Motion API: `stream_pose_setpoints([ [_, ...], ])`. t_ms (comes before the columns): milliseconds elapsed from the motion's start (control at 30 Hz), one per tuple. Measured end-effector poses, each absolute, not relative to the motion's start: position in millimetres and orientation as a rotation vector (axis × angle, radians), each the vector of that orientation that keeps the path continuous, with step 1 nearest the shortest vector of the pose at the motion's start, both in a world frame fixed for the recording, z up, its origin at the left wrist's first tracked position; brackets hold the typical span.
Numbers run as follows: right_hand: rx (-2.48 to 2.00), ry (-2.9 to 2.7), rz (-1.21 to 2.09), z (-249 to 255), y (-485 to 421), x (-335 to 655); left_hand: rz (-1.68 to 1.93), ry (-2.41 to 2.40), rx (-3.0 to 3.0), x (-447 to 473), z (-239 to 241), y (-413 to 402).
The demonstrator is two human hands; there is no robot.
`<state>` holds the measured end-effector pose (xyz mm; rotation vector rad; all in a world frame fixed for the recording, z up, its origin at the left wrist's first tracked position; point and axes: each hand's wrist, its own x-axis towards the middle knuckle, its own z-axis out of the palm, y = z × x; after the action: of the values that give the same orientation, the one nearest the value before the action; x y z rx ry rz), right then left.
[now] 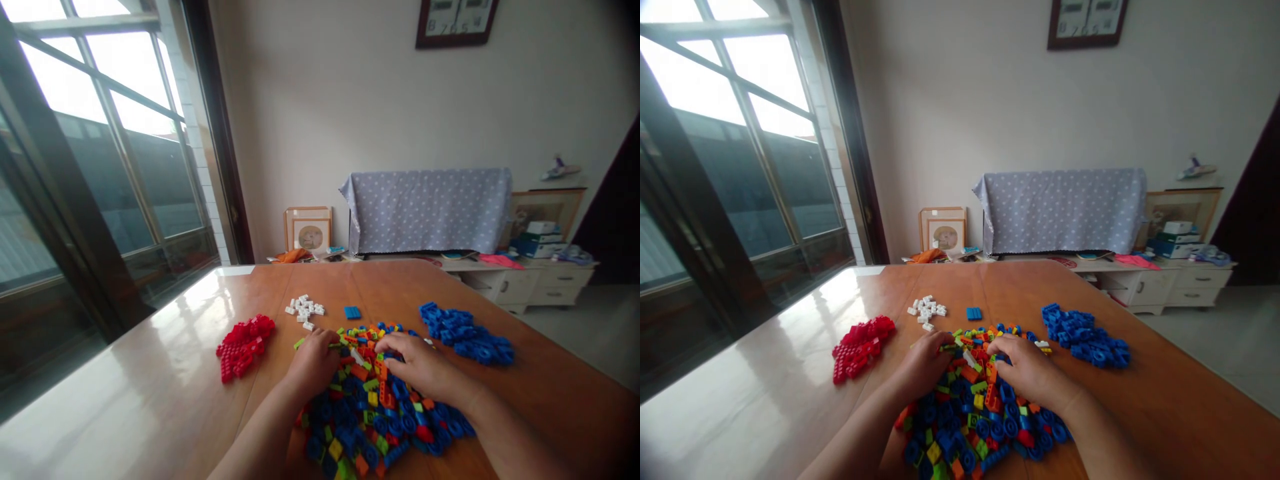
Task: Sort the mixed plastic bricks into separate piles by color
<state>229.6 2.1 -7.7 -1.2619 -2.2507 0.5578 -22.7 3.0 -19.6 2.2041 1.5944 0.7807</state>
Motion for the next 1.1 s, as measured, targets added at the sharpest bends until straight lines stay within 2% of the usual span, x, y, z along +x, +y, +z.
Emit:
stream_pose_setpoints([
  [400, -1.215, -1.972, 0.785, -6, 3, 224, 0.734, 1.382, 2.343, -10, 5, -15],
  [700, -1.365, -1.935, 0.509, -5, 15, 244, 0.619, 1.296, 2.47, -2, -2, -20],
  [967, -1.347, -2.056, 0.469, 0, 8, 239, 0.721, 1.249, 2.377, 1, 0, -19],
  [1100, -1.314, -2.06, 0.5, 1, 6, 236, 0.795, 1.191, 2.135, 1, 1, -17],
])
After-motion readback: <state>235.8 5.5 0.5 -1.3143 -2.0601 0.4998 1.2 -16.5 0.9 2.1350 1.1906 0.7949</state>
